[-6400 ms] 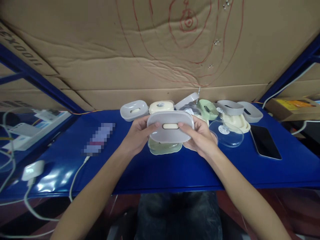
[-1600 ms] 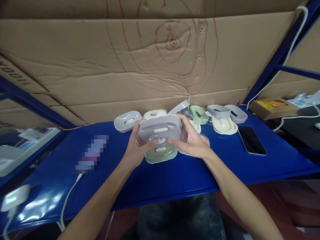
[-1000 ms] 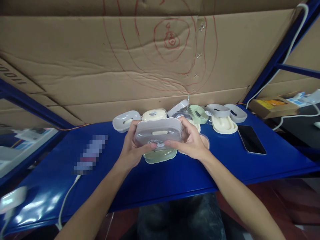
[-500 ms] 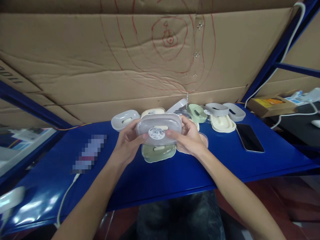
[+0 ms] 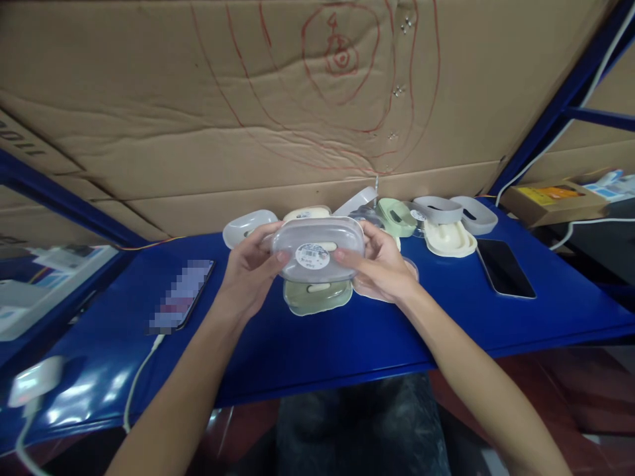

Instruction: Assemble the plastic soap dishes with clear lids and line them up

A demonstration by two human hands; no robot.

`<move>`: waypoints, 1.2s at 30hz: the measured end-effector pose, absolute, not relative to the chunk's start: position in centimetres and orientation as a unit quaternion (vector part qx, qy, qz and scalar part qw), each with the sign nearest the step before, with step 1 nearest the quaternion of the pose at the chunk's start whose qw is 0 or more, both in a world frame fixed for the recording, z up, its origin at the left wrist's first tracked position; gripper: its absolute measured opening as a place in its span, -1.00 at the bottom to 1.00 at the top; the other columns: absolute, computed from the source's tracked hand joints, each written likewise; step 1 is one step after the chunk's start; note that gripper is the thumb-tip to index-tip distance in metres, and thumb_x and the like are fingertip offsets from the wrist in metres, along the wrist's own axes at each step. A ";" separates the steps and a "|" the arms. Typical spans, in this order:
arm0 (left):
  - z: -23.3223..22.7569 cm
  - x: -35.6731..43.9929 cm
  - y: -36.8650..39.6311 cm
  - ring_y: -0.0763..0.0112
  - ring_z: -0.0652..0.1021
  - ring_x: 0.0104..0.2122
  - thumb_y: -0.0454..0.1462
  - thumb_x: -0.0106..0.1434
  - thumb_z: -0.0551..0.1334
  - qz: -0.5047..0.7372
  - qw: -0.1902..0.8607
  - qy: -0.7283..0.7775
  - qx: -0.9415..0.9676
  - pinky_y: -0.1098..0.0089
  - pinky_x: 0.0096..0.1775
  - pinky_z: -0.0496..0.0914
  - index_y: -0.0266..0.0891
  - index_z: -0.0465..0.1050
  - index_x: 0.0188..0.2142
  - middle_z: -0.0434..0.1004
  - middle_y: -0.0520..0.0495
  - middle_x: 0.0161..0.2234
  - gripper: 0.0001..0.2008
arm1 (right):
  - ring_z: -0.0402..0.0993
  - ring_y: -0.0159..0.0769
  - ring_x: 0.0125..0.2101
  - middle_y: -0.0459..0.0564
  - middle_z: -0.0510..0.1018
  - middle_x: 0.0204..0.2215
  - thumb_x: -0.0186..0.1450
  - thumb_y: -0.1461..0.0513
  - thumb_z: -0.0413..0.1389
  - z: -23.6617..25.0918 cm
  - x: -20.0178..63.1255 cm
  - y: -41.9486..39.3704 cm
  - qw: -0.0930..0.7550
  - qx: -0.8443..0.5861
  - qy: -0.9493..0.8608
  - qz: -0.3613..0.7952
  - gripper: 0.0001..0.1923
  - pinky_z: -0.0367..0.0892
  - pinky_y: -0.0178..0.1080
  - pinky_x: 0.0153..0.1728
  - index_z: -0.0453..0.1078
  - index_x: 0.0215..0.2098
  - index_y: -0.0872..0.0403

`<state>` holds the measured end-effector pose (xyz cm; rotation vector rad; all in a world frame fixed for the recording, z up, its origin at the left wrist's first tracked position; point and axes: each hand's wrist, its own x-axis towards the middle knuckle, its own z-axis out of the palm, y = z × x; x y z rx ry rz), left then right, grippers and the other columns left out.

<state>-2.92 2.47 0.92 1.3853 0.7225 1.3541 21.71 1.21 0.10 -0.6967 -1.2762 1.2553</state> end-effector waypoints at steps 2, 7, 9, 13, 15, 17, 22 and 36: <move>1.7 -3.9 2.4 0.22 0.74 -0.15 -0.01 0.21 0.63 0.589 0.487 0.314 0.563 0.27 -0.13 0.63 -0.12 0.65 0.09 0.76 -0.11 -0.07 -0.47 | 0.72 -0.11 0.00 0.02 0.75 0.00 0.20 -0.08 0.57 0.5 22.3 1.3 0.580 -0.286 -0.556 0.522 -0.43 0.72 0.04 0.03 0.56 0.05 -0.09; 3.0 -8.4 0.2 0.18 0.74 -0.15 0.01 0.22 0.58 0.668 0.398 0.392 0.492 0.24 -0.10 0.66 -0.22 0.71 -0.03 0.76 -0.15 -0.12 -0.55 | 0.72 -0.08 0.09 0.02 0.75 0.03 0.34 0.04 0.51 1.2 24.0 1.5 0.624 -0.342 -0.595 0.374 -0.63 0.59 0.13 0.27 0.62 0.04 -0.08; 2.3 -10.2 -1.4 0.24 0.72 -0.22 0.01 0.18 0.61 0.661 0.371 0.454 0.468 0.30 -0.20 0.64 -0.21 0.72 -0.04 0.76 -0.13 -0.14 -0.53 | 0.72 -0.08 0.03 0.01 0.75 -0.03 0.36 0.06 0.49 1.3 24.5 1.5 0.619 -0.369 -0.623 0.305 -0.71 0.60 0.14 0.26 0.63 -0.02 -0.08; -0.3 -12.5 -4.7 0.29 0.68 -0.26 0.06 0.06 0.66 0.616 0.367 0.567 0.406 0.41 -0.34 0.54 -0.20 0.68 -0.01 0.75 -0.11 -0.11 -0.39 | 0.73 -0.02 -0.02 0.01 0.76 -0.08 0.42 0.00 0.42 1.3 25.3 1.5 0.575 -0.409 -0.670 0.229 -0.76 0.62 0.18 0.19 0.64 -0.08 -0.08; -1.6 -13.2 -5.9 0.25 0.69 -0.21 0.10 0.07 0.64 0.593 0.376 0.599 0.386 0.41 -0.33 0.53 -0.20 0.66 0.01 0.74 -0.12 -0.09 -0.36 | 0.74 0.00 -0.04 0.01 0.77 -0.09 0.43 -0.01 0.39 1.3 25.6 1.5 0.553 -0.427 -0.685 0.206 -0.77 0.62 0.18 0.15 0.64 -0.09 -0.08; -2.6 -13.8 -6.4 0.21 0.69 -0.17 0.14 0.09 0.63 0.574 0.370 0.622 0.382 0.40 -0.29 0.53 -0.18 0.65 0.02 0.74 -0.12 -0.05 -0.35 | 0.74 -0.01 -0.07 0.00 0.77 -0.11 0.44 -0.01 0.36 1.4 25.9 1.5 0.537 -0.437 -0.698 0.184 -0.78 0.62 0.16 0.12 0.64 -0.10 -0.08; -3.8 -14.4 -5.9 0.06 0.69 -0.14 0.26 0.24 0.46 0.493 0.294 0.671 0.468 0.28 -0.24 0.52 -0.17 0.65 -0.04 0.75 -0.16 -0.11 -0.40 | 0.73 0.01 -0.09 -0.01 0.77 -0.11 0.48 -0.01 0.30 1.1 27.1 0.7 0.477 -0.464 -0.738 0.109 -0.78 0.61 0.15 0.05 0.64 -0.05 -0.10; -5.2 -14.0 -4.4 -0.25 0.66 0.09 0.16 0.50 0.11 0.324 0.099 0.700 0.629 -0.11 0.18 0.47 -0.20 0.65 -0.07 0.74 -0.34 0.00 -0.45 | 0.44 0.28 0.36 0.18 0.55 0.33 0.51 0.09 0.26 -3.5 31.0 -3.9 0.272 -0.449 -0.851 -0.006 -0.44 0.39 0.42 0.35 0.38 0.44 -0.16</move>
